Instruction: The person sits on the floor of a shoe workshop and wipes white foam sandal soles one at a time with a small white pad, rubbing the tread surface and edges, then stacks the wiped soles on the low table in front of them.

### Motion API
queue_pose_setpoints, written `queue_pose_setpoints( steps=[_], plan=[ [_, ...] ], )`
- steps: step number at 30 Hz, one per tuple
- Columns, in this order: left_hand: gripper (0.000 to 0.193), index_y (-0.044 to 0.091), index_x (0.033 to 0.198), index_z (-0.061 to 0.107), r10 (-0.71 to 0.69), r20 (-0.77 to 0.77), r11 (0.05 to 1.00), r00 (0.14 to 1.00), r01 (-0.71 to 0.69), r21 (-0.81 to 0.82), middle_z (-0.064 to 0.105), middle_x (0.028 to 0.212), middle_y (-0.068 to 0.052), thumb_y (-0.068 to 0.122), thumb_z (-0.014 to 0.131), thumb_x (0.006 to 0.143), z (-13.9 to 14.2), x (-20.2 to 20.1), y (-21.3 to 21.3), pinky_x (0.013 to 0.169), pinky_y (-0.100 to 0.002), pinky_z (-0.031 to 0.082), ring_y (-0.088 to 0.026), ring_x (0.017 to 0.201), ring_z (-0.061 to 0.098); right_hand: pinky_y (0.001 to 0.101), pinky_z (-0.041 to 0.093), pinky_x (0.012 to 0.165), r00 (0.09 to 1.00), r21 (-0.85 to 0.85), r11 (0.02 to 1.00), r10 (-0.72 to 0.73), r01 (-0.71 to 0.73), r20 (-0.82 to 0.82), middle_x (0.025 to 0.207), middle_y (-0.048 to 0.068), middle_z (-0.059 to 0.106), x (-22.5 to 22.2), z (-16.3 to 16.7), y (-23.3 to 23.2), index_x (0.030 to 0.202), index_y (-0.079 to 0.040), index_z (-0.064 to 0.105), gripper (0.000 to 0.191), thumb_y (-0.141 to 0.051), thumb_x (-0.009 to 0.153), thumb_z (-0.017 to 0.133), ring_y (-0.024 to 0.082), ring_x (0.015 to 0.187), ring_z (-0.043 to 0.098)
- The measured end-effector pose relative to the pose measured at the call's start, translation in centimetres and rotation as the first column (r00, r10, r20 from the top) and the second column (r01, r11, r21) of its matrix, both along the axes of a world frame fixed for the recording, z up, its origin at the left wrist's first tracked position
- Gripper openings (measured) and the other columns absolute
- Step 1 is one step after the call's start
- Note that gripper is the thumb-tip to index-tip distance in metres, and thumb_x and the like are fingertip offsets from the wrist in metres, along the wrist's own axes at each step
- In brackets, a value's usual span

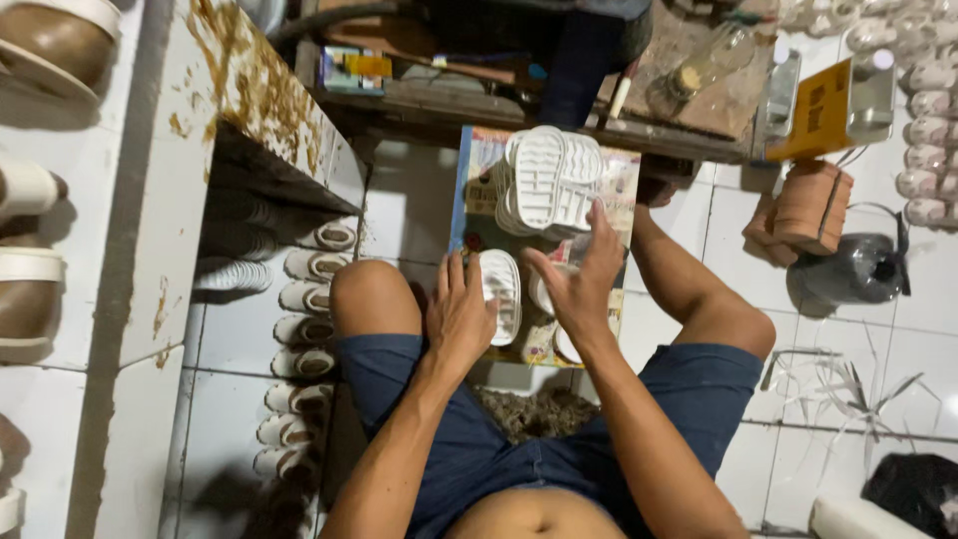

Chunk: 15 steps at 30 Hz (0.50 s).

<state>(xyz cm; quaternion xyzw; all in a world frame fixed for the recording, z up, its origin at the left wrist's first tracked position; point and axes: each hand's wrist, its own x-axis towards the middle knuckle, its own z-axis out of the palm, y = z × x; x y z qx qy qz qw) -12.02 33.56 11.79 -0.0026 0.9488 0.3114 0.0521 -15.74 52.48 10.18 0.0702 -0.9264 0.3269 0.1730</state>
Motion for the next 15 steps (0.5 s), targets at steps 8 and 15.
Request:
queue_pose_setpoints(
  steps=[8,15],
  plan=[
    [0.037,-0.009,0.131,0.063,0.071,0.293,0.252,0.953,-0.301,0.92,0.072,0.118,-0.021,0.004,0.066,0.097,1.4,1.2,0.1,0.086,-0.038,0.06,-0.029,0.1,0.07,0.0638,0.013,0.118,0.94,0.36,0.884,0.207,-0.298,0.272,0.164,0.032,0.016,4.2,-2.4,5.5,0.132,-0.017,0.072,0.064,-0.063,0.088,0.066,0.048,0.151,0.011],
    [0.043,0.002,0.145,0.037,-0.084,0.43,-0.031,0.899,-0.434,0.9,0.065,0.125,-0.021,0.018,0.045,0.106,9.9,3.4,-0.3,0.084,-0.042,0.062,-0.03,0.103,0.072,0.062,0.018,0.123,0.954,0.36,0.883,0.273,-0.301,0.127,0.156,0.027,0.038,3.5,-2.4,6.4,0.106,-0.007,0.079,0.052,-0.056,0.09,0.072,0.044,0.151,0.025]
  ],
)
